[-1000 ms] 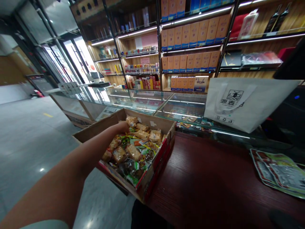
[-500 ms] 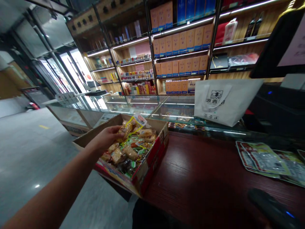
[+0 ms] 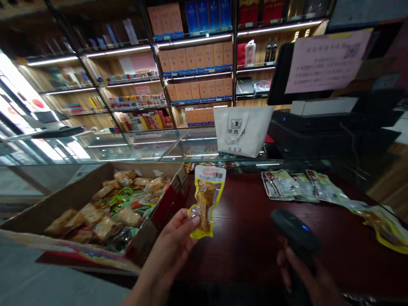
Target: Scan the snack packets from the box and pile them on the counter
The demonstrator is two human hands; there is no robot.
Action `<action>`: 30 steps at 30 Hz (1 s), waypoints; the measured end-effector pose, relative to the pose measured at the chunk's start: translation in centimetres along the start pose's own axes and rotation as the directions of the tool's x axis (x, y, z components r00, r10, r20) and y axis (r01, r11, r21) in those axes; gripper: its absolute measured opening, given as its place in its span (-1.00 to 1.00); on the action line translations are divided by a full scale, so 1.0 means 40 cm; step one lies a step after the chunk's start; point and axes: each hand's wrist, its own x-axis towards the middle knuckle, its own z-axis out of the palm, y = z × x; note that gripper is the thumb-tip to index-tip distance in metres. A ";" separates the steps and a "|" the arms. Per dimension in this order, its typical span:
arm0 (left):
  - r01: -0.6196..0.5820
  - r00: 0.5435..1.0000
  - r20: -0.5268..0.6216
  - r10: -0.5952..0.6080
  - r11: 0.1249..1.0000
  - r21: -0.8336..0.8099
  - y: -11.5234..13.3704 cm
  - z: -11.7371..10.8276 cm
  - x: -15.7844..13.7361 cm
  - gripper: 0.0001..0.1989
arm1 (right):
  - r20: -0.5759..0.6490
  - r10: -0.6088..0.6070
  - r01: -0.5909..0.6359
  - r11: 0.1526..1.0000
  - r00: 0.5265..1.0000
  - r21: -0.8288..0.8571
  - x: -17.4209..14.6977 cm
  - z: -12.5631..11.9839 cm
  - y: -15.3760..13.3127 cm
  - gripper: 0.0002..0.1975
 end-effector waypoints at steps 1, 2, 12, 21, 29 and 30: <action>0.019 1.000 0.002 -0.019 1.000 -0.022 -0.036 0.007 0.008 -0.64 | -0.005 -0.041 0.041 0.999 0.999 0.030 -0.011 0.007 -0.013 -0.38; 0.028 1.000 -0.006 -0.028 0.999 -0.039 -0.071 0.015 0.015 -0.63 | -0.060 -0.091 0.094 0.994 0.994 0.051 -0.023 0.017 -0.026 -0.40; 0.020 0.992 -0.122 -0.018 1.000 0.016 -0.254 0.078 0.034 -0.50 | -0.030 -0.188 0.190 0.981 0.982 0.051 -0.082 0.085 -0.074 -0.51; -0.006 0.995 -0.101 0.012 0.999 0.051 -0.284 0.107 0.027 -0.56 | 0.008 -0.208 0.208 0.978 0.978 -0.019 -0.092 0.114 -0.078 -0.51; 0.006 0.995 -0.097 0.000 0.998 0.061 -0.299 0.119 0.028 -0.56 | -0.029 -0.202 0.201 0.979 0.979 -0.033 -0.095 0.107 -0.092 -0.54; 0.000 0.995 -0.096 0.007 0.998 0.070 -0.301 0.120 0.030 -0.56 | -0.035 -0.203 0.202 0.979 0.978 -0.036 -0.096 0.105 -0.094 -0.55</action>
